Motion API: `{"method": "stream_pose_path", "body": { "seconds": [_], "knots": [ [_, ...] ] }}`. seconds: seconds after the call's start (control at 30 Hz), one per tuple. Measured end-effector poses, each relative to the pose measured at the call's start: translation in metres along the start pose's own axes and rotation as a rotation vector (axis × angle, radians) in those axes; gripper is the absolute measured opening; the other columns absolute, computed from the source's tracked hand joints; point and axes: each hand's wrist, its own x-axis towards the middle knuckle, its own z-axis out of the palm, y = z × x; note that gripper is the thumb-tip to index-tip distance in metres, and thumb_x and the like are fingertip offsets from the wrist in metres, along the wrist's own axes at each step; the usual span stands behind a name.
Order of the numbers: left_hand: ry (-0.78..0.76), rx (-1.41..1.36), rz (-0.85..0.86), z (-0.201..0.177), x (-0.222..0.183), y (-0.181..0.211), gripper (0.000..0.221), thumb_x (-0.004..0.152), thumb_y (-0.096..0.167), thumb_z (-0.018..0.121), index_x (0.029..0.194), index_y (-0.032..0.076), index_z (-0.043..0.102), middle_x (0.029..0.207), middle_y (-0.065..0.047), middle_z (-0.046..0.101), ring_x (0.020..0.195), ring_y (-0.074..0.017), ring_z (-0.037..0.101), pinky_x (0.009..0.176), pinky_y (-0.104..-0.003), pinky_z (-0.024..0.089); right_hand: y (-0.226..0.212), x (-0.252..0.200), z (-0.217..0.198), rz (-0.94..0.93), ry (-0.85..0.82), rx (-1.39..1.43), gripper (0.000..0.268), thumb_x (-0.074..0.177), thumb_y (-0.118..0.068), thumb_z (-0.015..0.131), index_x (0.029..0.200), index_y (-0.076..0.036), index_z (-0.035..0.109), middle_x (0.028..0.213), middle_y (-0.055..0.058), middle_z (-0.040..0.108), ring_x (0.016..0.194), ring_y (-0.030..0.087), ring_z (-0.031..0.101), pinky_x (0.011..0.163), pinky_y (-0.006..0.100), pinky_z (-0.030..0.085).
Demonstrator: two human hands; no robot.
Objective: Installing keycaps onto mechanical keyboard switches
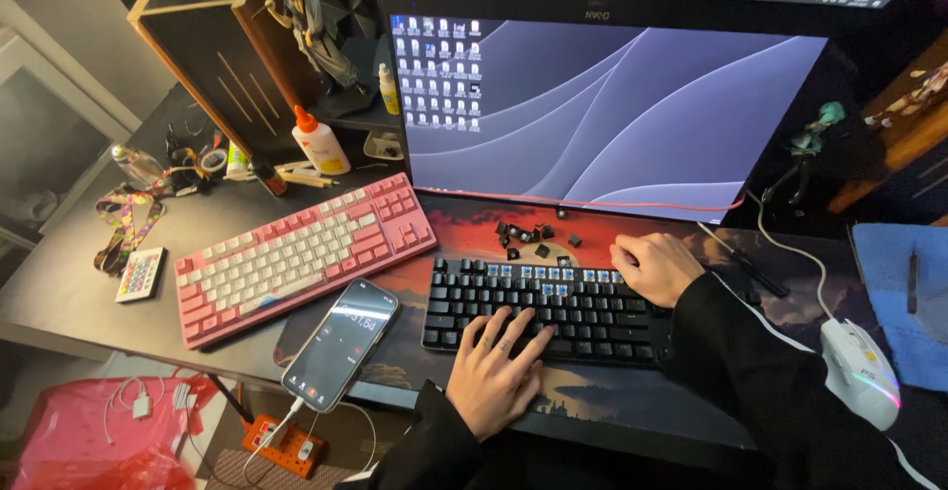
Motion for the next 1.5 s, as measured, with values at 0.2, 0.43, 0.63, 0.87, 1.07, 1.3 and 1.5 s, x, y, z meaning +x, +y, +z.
{"method": "stream_pose_path", "body": {
  "seconds": [0.2,0.43,0.63,0.87,1.07,1.3,1.5],
  "knots": [
    [-0.007,-0.006,-0.005,-0.002,-0.001,0.000,0.049,0.114,0.027,0.069,0.162,0.018,0.073,0.168,-0.017,0.070,0.150,-0.0435,0.065,0.119,-0.059,0.048,-0.006,-0.004,-0.008,0.032,0.089,-0.033,0.034,0.117,-0.032,0.059,0.088,-0.017,0.054,0.067,0.020,0.064,0.075,0.059,0.059,0.071,0.064,0.039],
    [-0.040,-0.003,-0.012,0.004,-0.006,-0.001,0.053,0.115,0.030,0.069,0.167,0.019,0.069,0.172,-0.018,0.067,0.156,-0.0431,0.063,0.123,-0.060,0.047,-0.002,0.018,-0.024,-0.212,0.361,-0.299,0.034,0.126,-0.026,0.063,0.093,-0.020,0.069,0.055,-0.001,0.051,0.045,0.026,0.045,0.045,0.049,0.037],
    [-0.028,0.014,-0.003,-0.001,-0.002,0.000,0.051,0.113,0.027,0.069,0.164,0.018,0.072,0.170,-0.017,0.069,0.153,-0.0428,0.065,0.122,-0.058,0.049,-0.045,0.074,-0.019,-0.284,0.245,-0.319,0.042,0.130,-0.046,0.058,0.097,-0.023,0.067,0.055,0.000,0.058,0.044,0.029,0.057,0.047,0.050,0.050],
    [-0.044,-0.037,0.000,-0.014,-0.001,0.000,0.053,0.118,0.027,0.064,0.170,0.017,0.068,0.174,-0.019,0.066,0.157,-0.0441,0.063,0.126,-0.057,0.047,-0.060,0.106,0.000,-0.518,0.367,-0.405,0.043,0.127,-0.052,0.066,0.103,-0.017,0.074,0.097,0.002,0.072,0.089,0.027,0.072,0.069,0.046,0.061],
    [-0.080,-0.107,0.009,-0.020,-0.003,-0.005,0.056,0.119,0.023,0.062,0.174,0.016,0.063,0.180,-0.019,0.061,0.163,-0.0454,0.060,0.131,-0.056,0.046,-0.034,-0.009,-0.074,-0.475,0.393,-0.435,0.018,0.128,-0.033,0.068,0.117,-0.021,0.076,0.092,0.000,0.067,0.073,0.025,0.065,0.062,0.045,0.050],
    [-0.096,-0.103,0.020,-0.024,-0.010,-0.025,0.055,0.116,0.022,0.067,0.170,0.014,0.064,0.180,-0.019,0.062,0.162,-0.0435,0.062,0.131,-0.058,0.048,0.141,-0.243,-0.018,0.500,0.544,-0.447,0.030,0.159,-0.041,0.092,0.140,-0.018,0.085,0.112,0.005,0.085,0.094,0.033,0.081,0.086,0.047,0.060],
    [-0.178,0.067,-0.030,-0.034,-0.013,-0.059,0.059,0.107,0.037,0.080,0.161,0.018,0.069,0.174,-0.015,0.064,0.160,-0.0398,0.058,0.130,-0.055,0.044,0.133,-0.301,-0.014,0.276,0.625,-0.174,0.070,0.112,-0.006,0.096,0.178,0.009,0.079,0.169,0.045,0.068,0.155,0.058,0.070,0.137,0.066,0.057]
  ]
}}
